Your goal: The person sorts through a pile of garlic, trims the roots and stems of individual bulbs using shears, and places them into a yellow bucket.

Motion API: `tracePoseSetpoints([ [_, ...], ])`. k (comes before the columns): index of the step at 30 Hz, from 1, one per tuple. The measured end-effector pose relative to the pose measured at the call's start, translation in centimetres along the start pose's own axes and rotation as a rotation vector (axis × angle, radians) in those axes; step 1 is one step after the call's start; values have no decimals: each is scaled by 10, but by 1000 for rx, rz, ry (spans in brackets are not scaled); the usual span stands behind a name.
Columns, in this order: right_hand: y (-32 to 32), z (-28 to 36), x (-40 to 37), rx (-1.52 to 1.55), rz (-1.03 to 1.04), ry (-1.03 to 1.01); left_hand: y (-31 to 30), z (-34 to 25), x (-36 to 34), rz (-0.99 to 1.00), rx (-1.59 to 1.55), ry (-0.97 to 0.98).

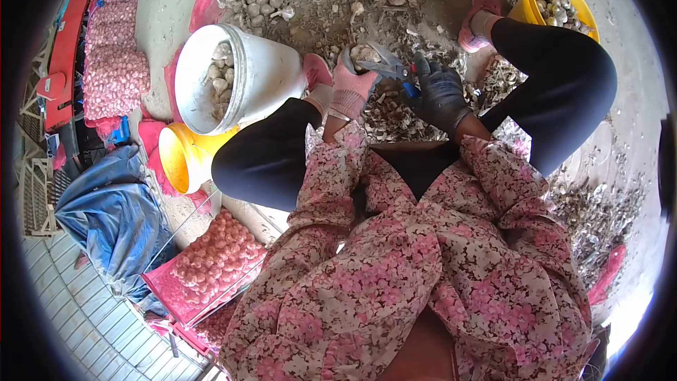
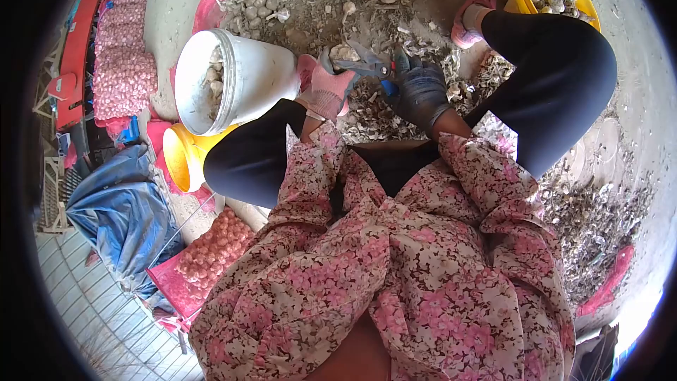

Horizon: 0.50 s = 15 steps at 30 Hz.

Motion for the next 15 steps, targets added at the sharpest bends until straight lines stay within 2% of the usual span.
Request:
tracePoseSetpoints([
  [3, 9, -13, -2, 19, 41, 77, 5, -8, -11, -48, 113, -10],
  [5, 11, -5, -3, 87, 96, -62, 10, -11, -13, 16, 93, -13],
  [7, 20, -16, -7, 94, 51, -76, 16, -10, -9, 88, 72, -21],
  [9, 36, -20, -9, 172, -10, -115, 24, -18, -12, 221, 220, 1],
  [10, 42, -23, -11, 225, -141, -182, 25, -30, -18, 273, 231, -17],
  [11, 43, -23, -14, 239, -126, -178, 26, -21, -19, 277, 234, -36],
  [13, 57, -29, -14, 259, 108, -71, 30, -3, -12, 316, 201, -90],
  [15, 63, -34, -14, 259, 127, -78, 28, -1, -10, 260, 234, -73],
])
Point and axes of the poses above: each hand's wrist, its own x-axis towards the middle knuckle, its own y-axis out of the palm, z = x × y, the point moved 8 cm from there along x, towards the middle knuckle, and after that the axes turned 15 degrees about -y, right-handed, at the moved point
